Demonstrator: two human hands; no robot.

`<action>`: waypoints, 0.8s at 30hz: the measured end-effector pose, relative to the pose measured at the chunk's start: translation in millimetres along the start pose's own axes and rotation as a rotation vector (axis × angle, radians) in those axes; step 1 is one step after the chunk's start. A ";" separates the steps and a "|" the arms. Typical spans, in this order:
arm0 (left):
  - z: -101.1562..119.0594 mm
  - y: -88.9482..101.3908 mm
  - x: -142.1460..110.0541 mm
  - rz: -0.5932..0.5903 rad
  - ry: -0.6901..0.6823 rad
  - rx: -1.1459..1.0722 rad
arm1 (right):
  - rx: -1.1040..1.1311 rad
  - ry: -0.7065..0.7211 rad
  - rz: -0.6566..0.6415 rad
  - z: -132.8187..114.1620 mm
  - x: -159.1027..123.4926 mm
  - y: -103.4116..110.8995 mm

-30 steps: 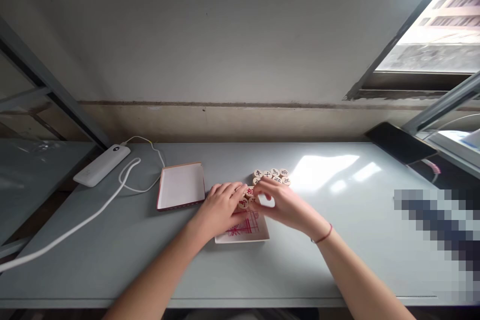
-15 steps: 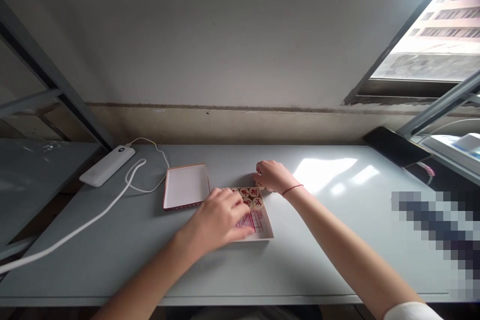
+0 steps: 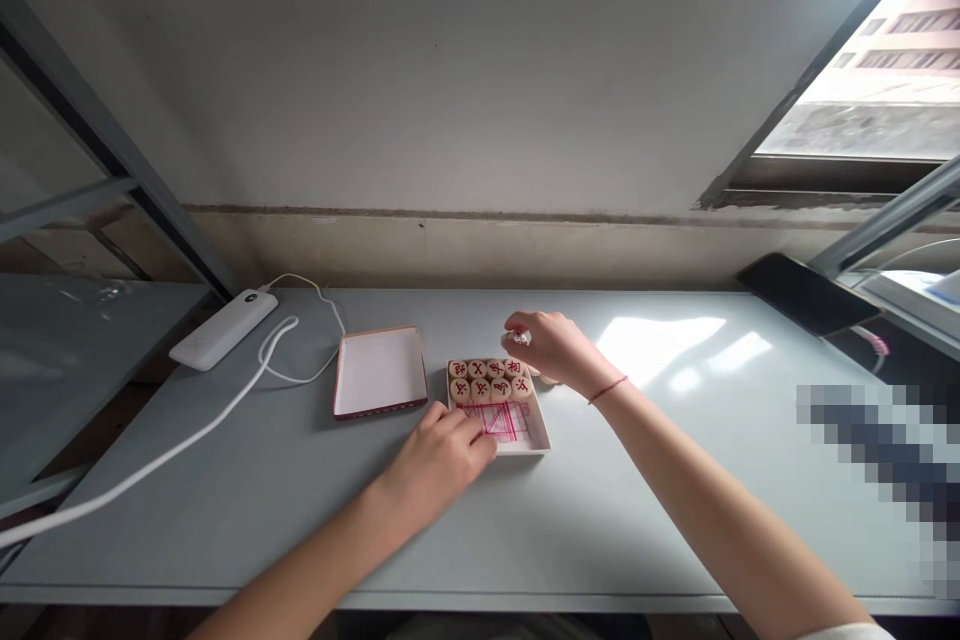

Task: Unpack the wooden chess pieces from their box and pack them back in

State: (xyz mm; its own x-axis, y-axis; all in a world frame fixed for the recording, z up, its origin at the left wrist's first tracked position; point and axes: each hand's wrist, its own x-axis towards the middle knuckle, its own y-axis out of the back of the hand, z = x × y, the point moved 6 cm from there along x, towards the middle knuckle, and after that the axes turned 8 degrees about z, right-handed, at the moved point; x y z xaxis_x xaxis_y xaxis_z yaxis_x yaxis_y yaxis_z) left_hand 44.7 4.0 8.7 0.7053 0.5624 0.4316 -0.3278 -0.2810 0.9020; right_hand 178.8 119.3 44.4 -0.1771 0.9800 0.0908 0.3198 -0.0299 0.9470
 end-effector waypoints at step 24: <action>-50.2 11.6 11.7 0.011 0.181 -0.462 | 0.951 0.019 -0.135 6.6 -55.9 -24.3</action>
State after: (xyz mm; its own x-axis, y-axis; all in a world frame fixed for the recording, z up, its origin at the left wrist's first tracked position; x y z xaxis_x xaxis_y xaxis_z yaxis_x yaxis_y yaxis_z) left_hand 17.6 46.4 24.9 0.5934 0.6987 0.3997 -0.6080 0.0636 0.7914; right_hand 187.0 66.5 14.2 -0.2801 0.9599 0.0124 0.9156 0.2632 0.3041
